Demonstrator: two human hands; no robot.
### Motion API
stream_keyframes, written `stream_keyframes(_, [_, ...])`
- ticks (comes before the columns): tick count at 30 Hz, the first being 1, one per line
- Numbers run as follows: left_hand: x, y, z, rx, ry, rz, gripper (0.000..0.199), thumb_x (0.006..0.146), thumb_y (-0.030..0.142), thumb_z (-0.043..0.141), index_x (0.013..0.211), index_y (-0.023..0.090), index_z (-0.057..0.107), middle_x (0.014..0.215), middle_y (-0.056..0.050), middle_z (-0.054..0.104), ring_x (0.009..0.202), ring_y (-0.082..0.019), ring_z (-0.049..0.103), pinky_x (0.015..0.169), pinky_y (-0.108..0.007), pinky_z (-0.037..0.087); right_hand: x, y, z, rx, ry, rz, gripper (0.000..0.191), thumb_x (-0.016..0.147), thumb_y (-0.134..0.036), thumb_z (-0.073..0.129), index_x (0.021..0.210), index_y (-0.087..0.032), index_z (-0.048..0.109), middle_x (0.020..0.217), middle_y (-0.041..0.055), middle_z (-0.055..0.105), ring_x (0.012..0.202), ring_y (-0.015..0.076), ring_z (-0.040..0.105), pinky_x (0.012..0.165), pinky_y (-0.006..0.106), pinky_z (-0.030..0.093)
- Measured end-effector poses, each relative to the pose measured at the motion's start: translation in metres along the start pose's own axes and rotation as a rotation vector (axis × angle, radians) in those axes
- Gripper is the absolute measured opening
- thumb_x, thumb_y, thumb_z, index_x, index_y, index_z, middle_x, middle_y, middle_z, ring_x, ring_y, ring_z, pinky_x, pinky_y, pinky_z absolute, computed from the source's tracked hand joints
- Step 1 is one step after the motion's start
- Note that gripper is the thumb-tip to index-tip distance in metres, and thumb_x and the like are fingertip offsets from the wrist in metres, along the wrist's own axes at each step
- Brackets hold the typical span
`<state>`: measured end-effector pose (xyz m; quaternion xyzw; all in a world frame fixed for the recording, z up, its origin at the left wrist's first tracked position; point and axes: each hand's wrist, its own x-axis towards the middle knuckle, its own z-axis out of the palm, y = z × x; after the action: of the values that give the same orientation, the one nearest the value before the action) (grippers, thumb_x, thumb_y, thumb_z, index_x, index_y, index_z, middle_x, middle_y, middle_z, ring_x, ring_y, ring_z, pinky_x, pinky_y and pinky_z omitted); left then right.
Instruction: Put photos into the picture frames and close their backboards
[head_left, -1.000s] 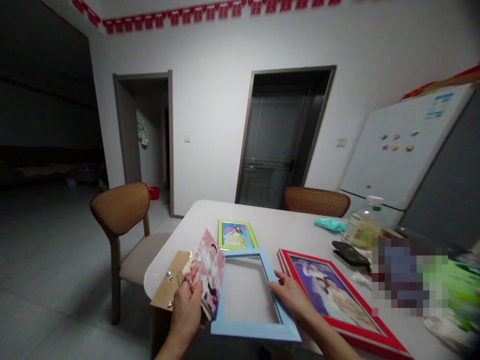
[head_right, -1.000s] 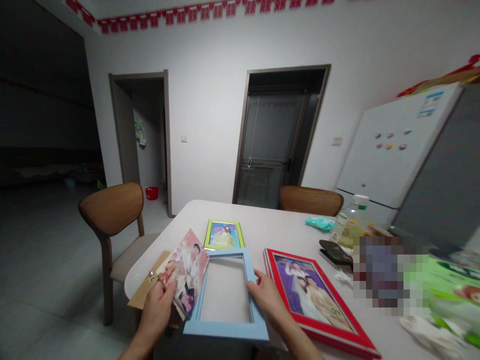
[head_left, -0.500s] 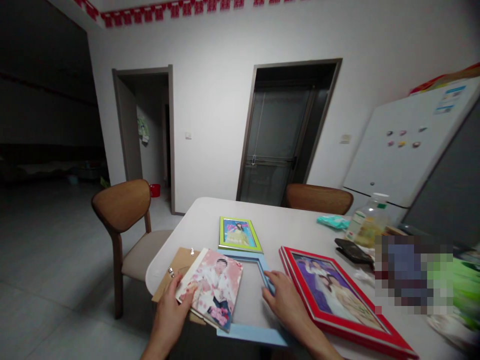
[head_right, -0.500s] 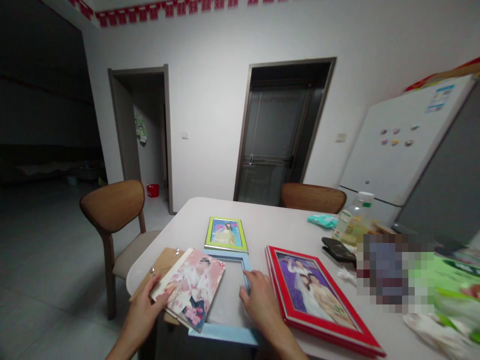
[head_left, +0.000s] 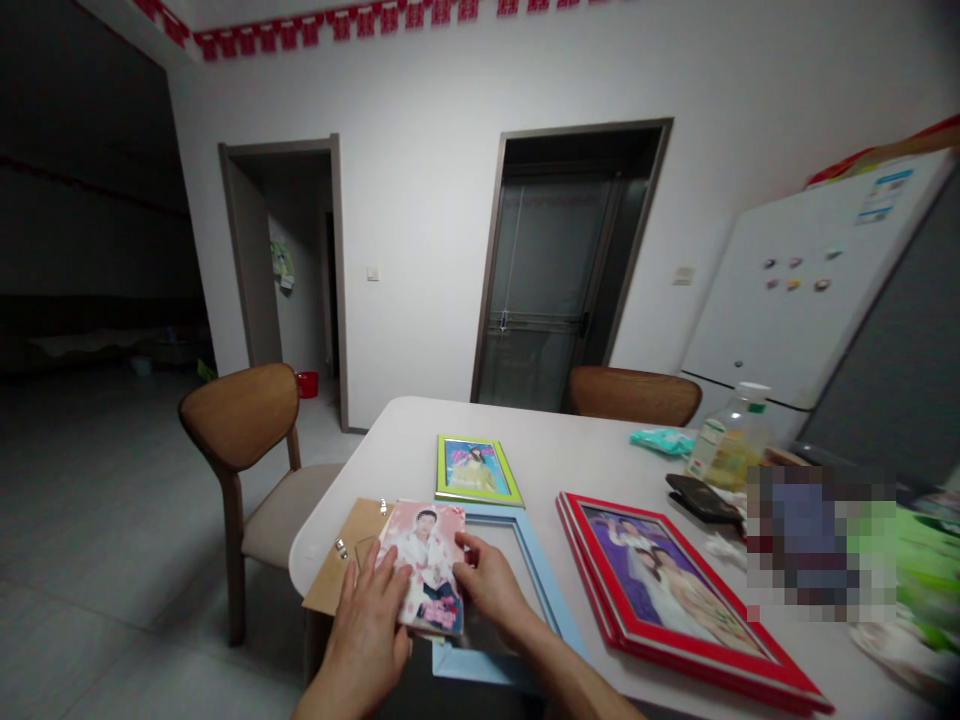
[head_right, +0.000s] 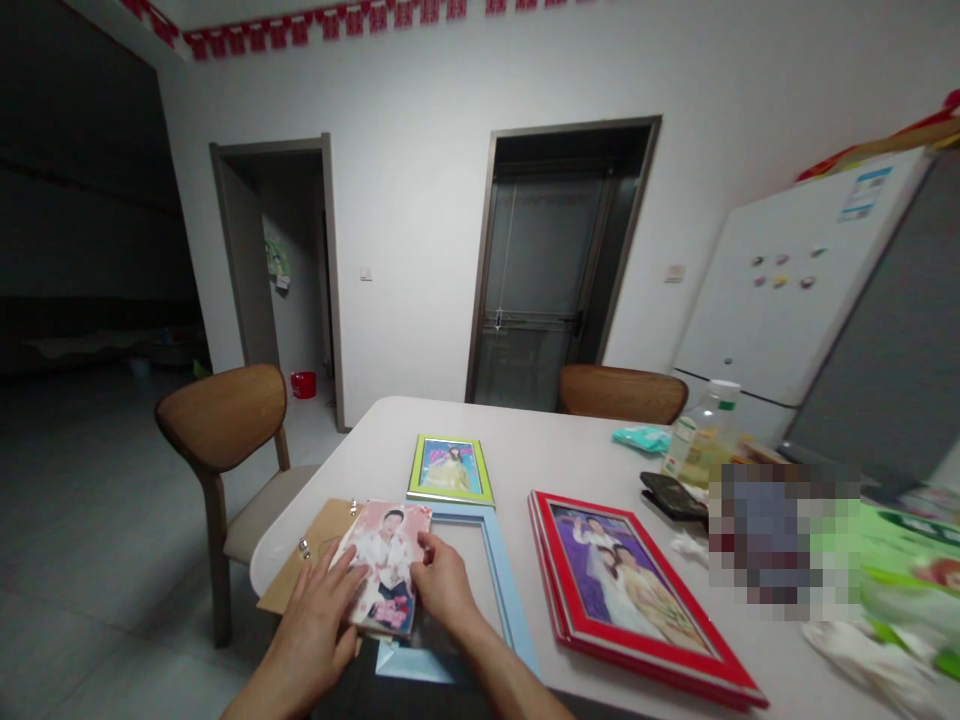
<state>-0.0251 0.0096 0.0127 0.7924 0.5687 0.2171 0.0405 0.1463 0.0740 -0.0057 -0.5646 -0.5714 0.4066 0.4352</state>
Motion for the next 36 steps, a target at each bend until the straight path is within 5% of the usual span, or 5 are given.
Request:
stream_keyframes(10, [0.009,0.022,0.004,-0.129,0.017,0.167,0.079,0.053,0.009,0.046,0.128,0.017,0.023,0.136,-0.007,0.023,0.125,-0.023,0.017,0.1,-0.047,0.018,-0.017,-0.054,-0.015,0.284,0.033,-0.067,0.048,0.06,-0.018,0.048,0.107,-0.009,0.047,0.06,-0.0032,0.053,0.045,0.0075,0.046,0.041,0.019,0.039])
stream_keyframes(17, [0.023,0.022,0.004,-0.392,0.225,0.147,0.056,0.063,0.003,0.035,0.117,0.017,0.044,0.123,-0.007,0.045,0.116,-0.018,0.037,0.098,-0.038,0.028,-0.027,-0.076,-0.028,0.416,0.002,-0.095,0.054,0.064,-0.027,0.053,0.114,-0.013,0.041,0.061,-0.0038,0.052,0.046,0.0079,0.049,0.041,0.019,0.04])
stream_keyframes(21, [0.028,0.034,0.001,-0.855,0.341,-0.131,0.032,0.079,0.025,0.038,0.103,0.013,0.055,0.102,-0.009,0.061,0.099,-0.022,0.053,0.087,-0.036,0.04,-0.031,-0.067,-0.034,0.434,0.077,0.001,0.049,0.066,-0.037,0.054,0.109,-0.016,0.044,0.078,0.003,0.057,0.057,0.0102,0.055,0.046,0.02,0.042])
stream_keyframes(26, [0.026,0.065,0.017,-1.289,0.317,-0.326,0.042,0.077,0.04,0.043,0.104,0.01,0.053,0.101,-0.011,0.061,0.1,-0.024,0.053,0.087,-0.034,0.04,-0.029,-0.041,-0.037,0.562,-0.019,0.186,0.036,0.071,-0.039,0.042,0.096,-0.014,0.049,0.085,0.0092,0.061,0.068,0.0152,0.059,0.051,0.023,0.044])
stream_keyframes(36, [0.016,0.05,0.038,-0.951,0.145,-0.256,0.061,0.066,0.023,0.052,0.121,0.007,0.032,0.123,-0.017,0.043,0.113,-0.022,0.04,0.095,-0.034,0.031,-0.002,-0.006,-0.097,0.184,0.131,0.195,0.035,0.067,-0.019,0.04,0.097,-0.01,0.054,0.065,0.007,0.066,0.057,0.0168,0.061,0.047,0.023,0.044])
